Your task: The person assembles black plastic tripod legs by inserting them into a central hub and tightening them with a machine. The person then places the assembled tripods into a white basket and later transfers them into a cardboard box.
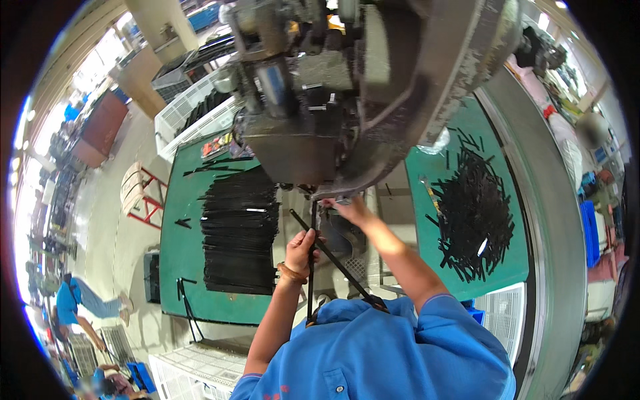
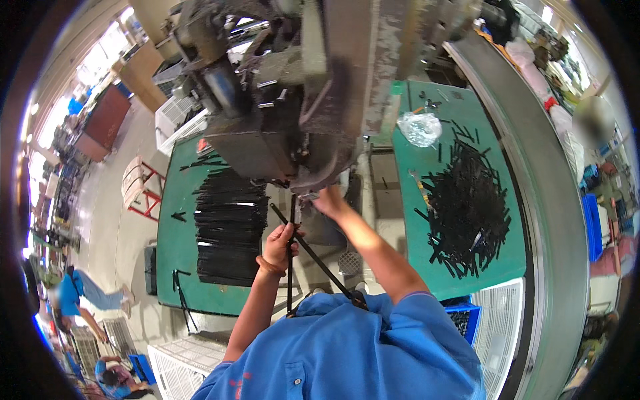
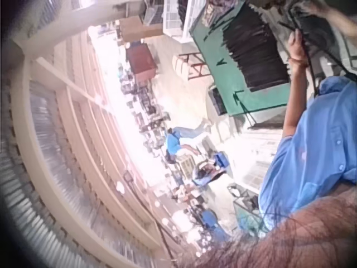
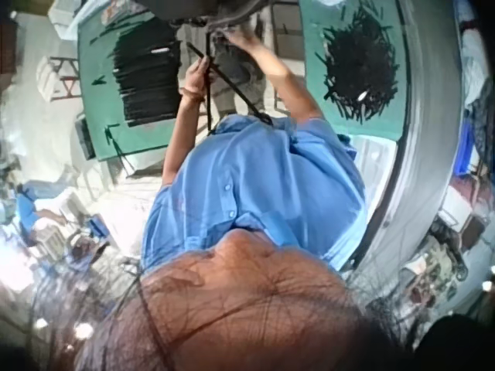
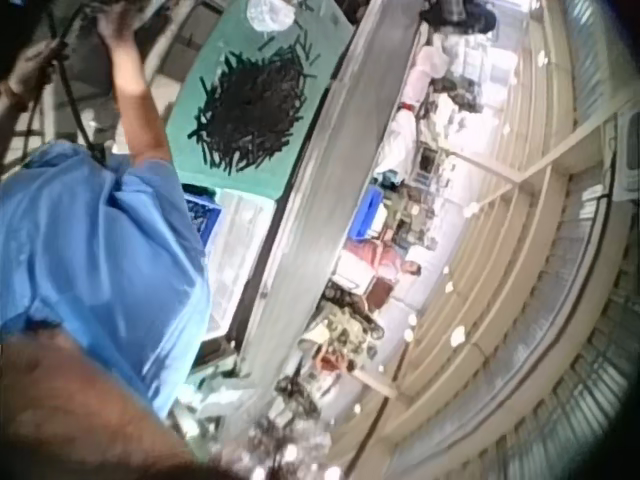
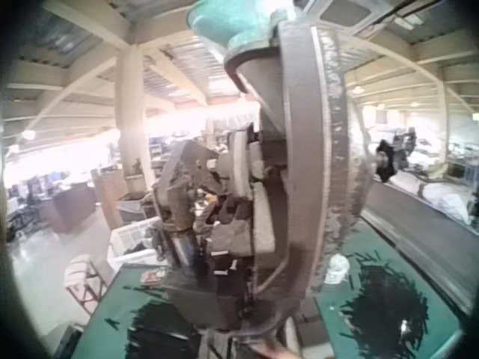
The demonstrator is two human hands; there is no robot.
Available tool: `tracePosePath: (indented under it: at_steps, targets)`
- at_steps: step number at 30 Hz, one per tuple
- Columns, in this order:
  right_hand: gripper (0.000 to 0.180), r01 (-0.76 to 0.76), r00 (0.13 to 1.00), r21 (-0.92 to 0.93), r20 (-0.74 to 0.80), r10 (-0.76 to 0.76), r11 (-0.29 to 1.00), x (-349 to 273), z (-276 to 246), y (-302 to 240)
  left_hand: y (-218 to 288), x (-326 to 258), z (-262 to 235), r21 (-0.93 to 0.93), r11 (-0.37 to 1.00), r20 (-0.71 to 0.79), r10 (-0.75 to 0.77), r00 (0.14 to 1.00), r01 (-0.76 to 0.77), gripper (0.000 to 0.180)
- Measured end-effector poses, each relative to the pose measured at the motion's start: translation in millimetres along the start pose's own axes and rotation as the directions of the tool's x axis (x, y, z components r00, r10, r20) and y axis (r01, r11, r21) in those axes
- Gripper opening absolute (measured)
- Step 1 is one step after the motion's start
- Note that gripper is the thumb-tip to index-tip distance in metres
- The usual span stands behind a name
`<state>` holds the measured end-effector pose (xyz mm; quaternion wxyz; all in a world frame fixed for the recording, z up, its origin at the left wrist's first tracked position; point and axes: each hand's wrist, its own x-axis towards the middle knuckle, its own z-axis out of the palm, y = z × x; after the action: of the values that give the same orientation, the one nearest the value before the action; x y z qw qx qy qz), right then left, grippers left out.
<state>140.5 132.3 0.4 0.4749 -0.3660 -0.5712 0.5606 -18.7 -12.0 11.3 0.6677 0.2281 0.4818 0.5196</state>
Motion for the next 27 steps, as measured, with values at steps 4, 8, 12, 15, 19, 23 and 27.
tracePosePath:
  at_steps: [4, 8, 12, 15, 19, 23, 27]
  targets:
    - [0.016, 0.649, 0.599, -0.675, 0.170, -0.782, 0.350, -4, 32, -29, -1, 5, 3, 0.009, 1.000, 0.010, -0.012, 1.000, 0.012, 0.020]
    - [0.013, 0.227, 0.960, -0.263, -0.104, -0.262, 0.938, -9, 43, -27, 0, 7, 1, -0.036, 0.999, 0.023, -0.013, 1.000, 0.014, 0.023]
    - [0.019, -0.341, 0.925, 0.458, 0.008, 0.380, 0.821, -8, 40, -32, -2, 9, 9, -0.072, 0.997, 0.046, -0.028, 0.999, 0.031, 0.024]
    - [0.020, -0.365, 0.918, 0.575, 0.090, 0.387, 0.733, -11, 13, -26, 0, 6, 17, -0.056, 0.997, 0.028, -0.043, 0.999, 0.045, 0.025]
    - [0.044, -0.307, 0.869, 0.025, -0.400, 0.291, 0.951, -71, -89, -29, 6, -2, 3, 0.000, 1.000, -0.043, 0.024, 0.999, -0.024, 0.025]
    - [0.033, -0.691, 0.698, -0.708, -0.706, -0.116, 0.147, -153, -248, 39, 1, -2, 14, 0.065, 0.998, -0.097, 0.015, 0.995, -0.009, 0.022]
    - [0.031, -0.659, 0.752, -0.742, -0.657, 0.062, 0.128, -156, -277, 60, 3, -3, 22, 0.100, 0.995, -0.096, 0.027, 0.995, -0.017, 0.026]
